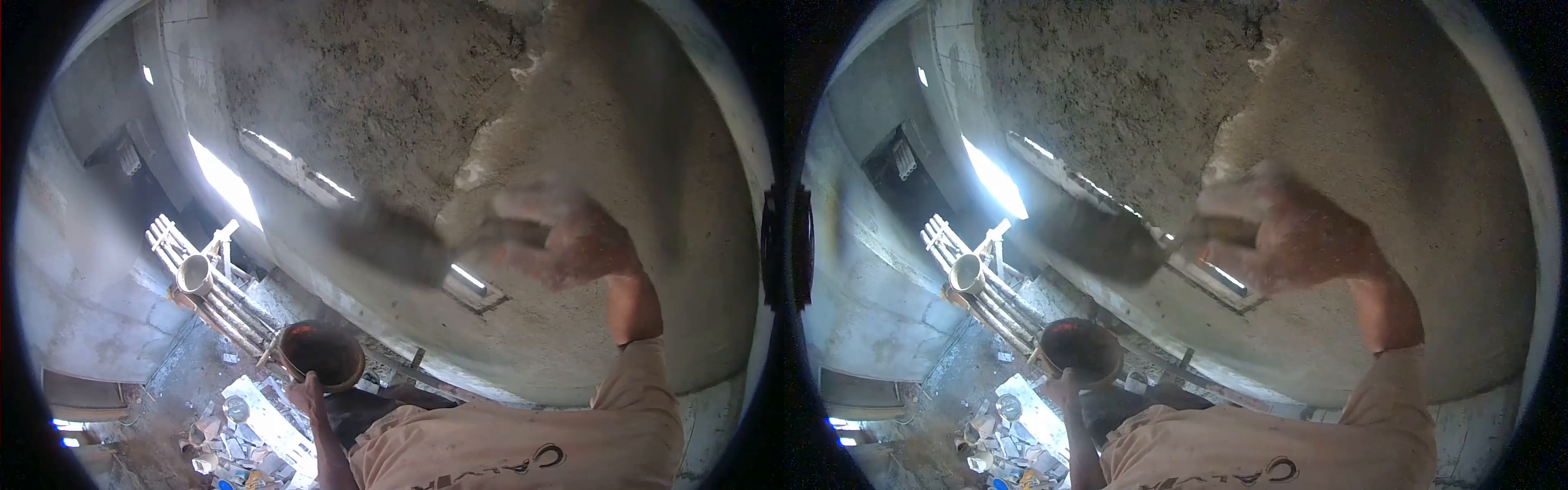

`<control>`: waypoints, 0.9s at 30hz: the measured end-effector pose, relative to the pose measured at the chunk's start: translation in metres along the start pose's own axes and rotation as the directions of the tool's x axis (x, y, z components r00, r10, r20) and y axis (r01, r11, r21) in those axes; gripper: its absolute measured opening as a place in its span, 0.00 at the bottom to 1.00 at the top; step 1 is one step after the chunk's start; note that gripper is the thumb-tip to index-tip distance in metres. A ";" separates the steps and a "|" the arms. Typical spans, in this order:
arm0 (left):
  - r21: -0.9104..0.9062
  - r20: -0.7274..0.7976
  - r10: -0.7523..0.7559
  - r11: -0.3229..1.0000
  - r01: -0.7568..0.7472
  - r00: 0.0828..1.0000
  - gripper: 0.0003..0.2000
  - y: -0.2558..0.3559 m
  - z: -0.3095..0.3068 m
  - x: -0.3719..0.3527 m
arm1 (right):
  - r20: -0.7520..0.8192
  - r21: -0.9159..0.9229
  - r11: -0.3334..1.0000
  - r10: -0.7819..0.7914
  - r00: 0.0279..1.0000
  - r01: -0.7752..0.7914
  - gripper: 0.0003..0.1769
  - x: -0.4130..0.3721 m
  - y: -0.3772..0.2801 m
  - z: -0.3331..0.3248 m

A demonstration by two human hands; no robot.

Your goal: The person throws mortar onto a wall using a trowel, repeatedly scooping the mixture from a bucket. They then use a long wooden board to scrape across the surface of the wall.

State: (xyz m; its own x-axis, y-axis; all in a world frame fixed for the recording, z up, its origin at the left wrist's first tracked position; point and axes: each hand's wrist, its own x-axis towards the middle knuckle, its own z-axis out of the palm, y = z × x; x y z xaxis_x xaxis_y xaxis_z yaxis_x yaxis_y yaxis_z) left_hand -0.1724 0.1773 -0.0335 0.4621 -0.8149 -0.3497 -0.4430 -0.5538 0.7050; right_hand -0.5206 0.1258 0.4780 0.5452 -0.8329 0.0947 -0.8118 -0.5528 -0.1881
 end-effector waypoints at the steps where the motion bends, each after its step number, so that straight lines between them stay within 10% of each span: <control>1: -0.021 0.010 -0.010 1.000 0.010 1.000 0.24 0.000 0.002 0.000 | 0.037 0.108 0.993 0.036 0.999 -0.040 0.14 0.008 0.004 0.006; 5: -0.119 0.050 -0.002 0.993 0.008 0.999 0.23 -0.040 0.022 -0.004 | 0.233 0.499 0.621 0.576 0.783 -0.605 0.20 0.055 0.064 0.039; 6: -0.170 0.034 0.005 0.985 0.001 0.999 0.23 -0.039 0.026 -0.008 | 0.055 0.362 0.724 0.612 0.789 -0.587 0.20 0.063 0.095 0.058; 8: -0.187 0.011 0.048 0.981 -0.045 0.999 0.21 -0.045 0.035 0.000 | -0.091 0.164 0.832 0.547 0.832 -0.530 0.20 0.065 0.116 0.092; 10: -0.120 0.016 0.122 0.986 -0.119 0.992 0.17 -0.072 0.051 0.015 | 0.068 0.116 0.896 0.424 0.903 -0.429 0.18 0.057 0.107 0.131; 13: -0.020 0.063 0.030 0.999 -0.029 0.998 0.17 0.006 0.006 0.009 | 0.457 -0.069 0.868 0.466 0.758 -0.492 0.16 0.033 0.099 0.240; 14: -0.070 0.081 0.035 0.997 -0.030 0.996 0.16 0.028 -0.007 0.001 | 0.460 0.117 0.924 0.275 0.844 -0.365 0.16 0.010 0.104 0.290; 16: -0.142 0.127 0.091 0.987 -0.072 0.988 0.15 0.060 -0.020 0.000 | 0.088 0.001 0.998 -0.065 0.994 0.065 0.17 -0.021 0.083 0.373; 18: -0.160 0.216 0.153 0.980 -0.120 0.964 0.15 0.077 -0.027 0.001 | -0.002 -0.128 0.987 -0.095 0.995 0.094 0.18 -0.020 0.053 0.413; 20: -0.129 0.277 0.187 0.979 -0.156 0.942 0.13 0.111 -0.035 -0.005 | 0.177 -0.178 0.966 0.220 0.959 -0.188 0.19 0.007 0.014 0.435; 23: -0.169 0.345 0.282 0.957 -0.237 0.895 0.12 0.127 -0.035 0.016 | 0.253 -0.014 0.998 0.058 0.966 -0.056 0.22 -0.004 -0.021 0.414; 24: -0.166 0.359 0.285 0.957 -0.239 0.889 0.12 0.131 -0.035 0.020 | 0.410 0.121 0.965 0.164 0.897 -0.232 0.26 0.004 -0.023 0.385; 27: -0.162 0.400 0.336 0.942 -0.295 0.853 0.12 0.150 -0.035 0.022 | 0.292 0.086 0.888 0.411 0.864 -0.451 0.27 0.005 0.004 0.381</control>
State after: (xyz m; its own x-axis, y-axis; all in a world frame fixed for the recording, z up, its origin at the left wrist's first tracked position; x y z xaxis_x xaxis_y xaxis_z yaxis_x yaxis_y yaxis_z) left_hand -0.2019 0.0825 0.0865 -0.0614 -0.9493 -0.3082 -0.4289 -0.2537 0.8670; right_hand -0.4420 0.1294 0.1056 0.1984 -0.9391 -0.2804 -0.9491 -0.1127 -0.2941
